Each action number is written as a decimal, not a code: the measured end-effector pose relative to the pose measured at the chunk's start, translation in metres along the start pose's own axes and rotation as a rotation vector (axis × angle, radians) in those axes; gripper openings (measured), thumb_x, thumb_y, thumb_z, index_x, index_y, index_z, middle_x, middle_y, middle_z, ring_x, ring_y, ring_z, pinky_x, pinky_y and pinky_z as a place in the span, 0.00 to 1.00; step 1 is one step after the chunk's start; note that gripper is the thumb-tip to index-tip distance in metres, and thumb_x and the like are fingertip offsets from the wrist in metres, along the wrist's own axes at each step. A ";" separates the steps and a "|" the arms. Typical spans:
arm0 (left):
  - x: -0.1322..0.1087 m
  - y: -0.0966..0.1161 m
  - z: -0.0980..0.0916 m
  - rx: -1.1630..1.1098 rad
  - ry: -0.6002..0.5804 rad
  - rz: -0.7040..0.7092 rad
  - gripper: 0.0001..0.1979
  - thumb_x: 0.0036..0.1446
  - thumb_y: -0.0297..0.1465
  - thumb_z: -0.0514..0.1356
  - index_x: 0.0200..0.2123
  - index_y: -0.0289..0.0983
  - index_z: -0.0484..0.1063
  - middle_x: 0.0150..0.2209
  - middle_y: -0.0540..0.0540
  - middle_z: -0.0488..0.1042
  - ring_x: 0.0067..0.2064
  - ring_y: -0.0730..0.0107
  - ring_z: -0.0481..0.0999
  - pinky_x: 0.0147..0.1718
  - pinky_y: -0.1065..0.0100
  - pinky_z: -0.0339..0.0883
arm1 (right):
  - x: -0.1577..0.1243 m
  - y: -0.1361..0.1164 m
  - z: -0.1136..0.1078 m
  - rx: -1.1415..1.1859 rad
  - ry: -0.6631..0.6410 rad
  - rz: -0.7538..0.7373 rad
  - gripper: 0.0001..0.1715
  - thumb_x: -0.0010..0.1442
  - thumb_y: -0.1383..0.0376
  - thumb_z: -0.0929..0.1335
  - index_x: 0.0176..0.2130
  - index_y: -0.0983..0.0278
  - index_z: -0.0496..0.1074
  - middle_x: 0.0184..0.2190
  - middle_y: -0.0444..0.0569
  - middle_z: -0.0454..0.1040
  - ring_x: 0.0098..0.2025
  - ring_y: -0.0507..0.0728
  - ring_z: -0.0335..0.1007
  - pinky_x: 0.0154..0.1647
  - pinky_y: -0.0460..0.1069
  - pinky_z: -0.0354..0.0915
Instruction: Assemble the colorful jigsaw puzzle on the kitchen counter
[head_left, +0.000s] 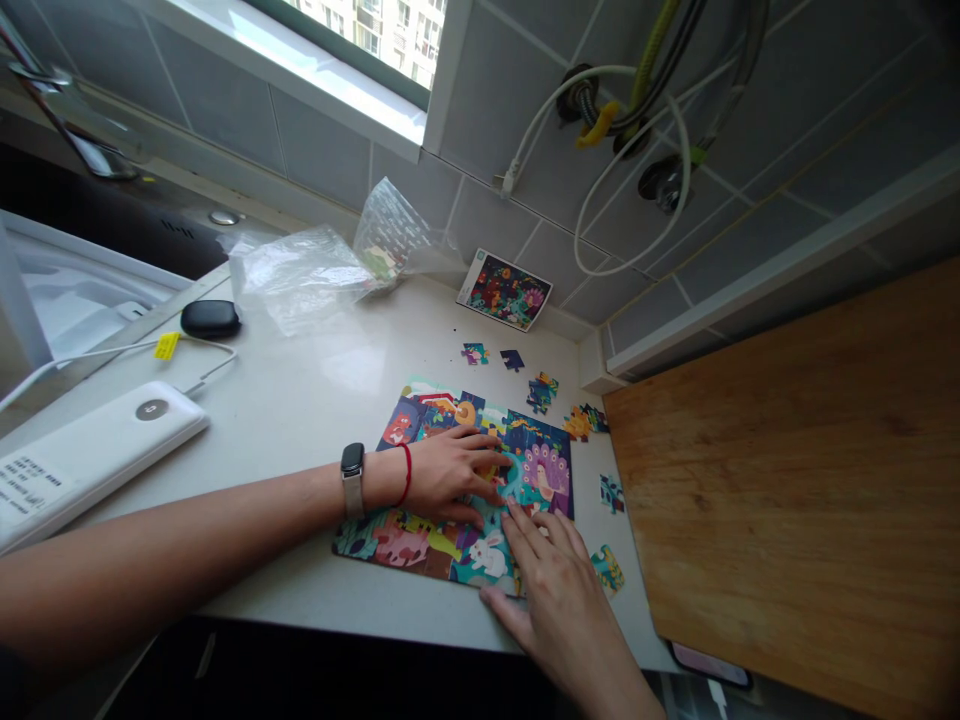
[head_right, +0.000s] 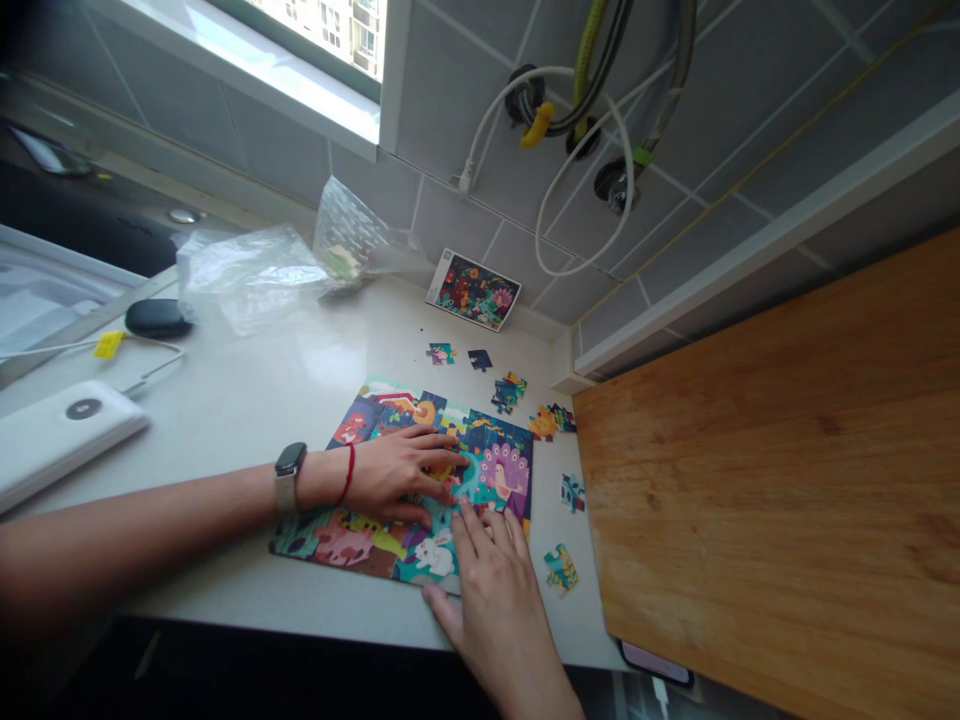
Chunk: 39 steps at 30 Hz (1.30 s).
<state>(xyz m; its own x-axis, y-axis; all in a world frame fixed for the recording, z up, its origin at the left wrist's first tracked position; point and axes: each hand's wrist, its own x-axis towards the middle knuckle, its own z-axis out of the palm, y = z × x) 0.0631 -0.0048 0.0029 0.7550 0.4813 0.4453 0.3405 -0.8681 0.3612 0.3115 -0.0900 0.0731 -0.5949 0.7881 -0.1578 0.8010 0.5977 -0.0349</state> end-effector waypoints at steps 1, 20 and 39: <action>0.000 0.000 0.000 0.001 0.002 0.002 0.19 0.64 0.46 0.66 0.55 0.48 0.80 0.66 0.41 0.72 0.65 0.41 0.70 0.63 0.43 0.63 | -0.001 0.000 0.001 -0.002 0.004 -0.001 0.41 0.61 0.52 0.74 0.68 0.62 0.69 0.66 0.57 0.73 0.64 0.74 0.70 0.68 0.71 0.63; 0.002 0.003 -0.004 -0.010 0.004 -0.012 0.20 0.65 0.46 0.65 0.55 0.43 0.79 0.64 0.40 0.74 0.64 0.42 0.72 0.62 0.44 0.64 | 0.003 0.000 0.008 -0.032 0.001 -0.055 0.46 0.66 0.41 0.69 0.69 0.70 0.68 0.70 0.66 0.64 0.69 0.78 0.64 0.72 0.73 0.53; 0.001 0.001 -0.002 -0.025 0.007 -0.020 0.20 0.65 0.46 0.65 0.55 0.44 0.79 0.64 0.41 0.74 0.64 0.44 0.71 0.63 0.47 0.63 | -0.012 0.017 0.015 0.219 0.123 0.272 0.40 0.58 0.54 0.76 0.65 0.56 0.68 0.54 0.56 0.75 0.55 0.69 0.76 0.54 0.61 0.76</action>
<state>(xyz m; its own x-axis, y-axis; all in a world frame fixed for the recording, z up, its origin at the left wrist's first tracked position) 0.0632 -0.0048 0.0051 0.7443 0.4998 0.4431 0.3413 -0.8548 0.3908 0.3336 -0.0917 0.0598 -0.3508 0.9338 -0.0705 0.9185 0.3284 -0.2202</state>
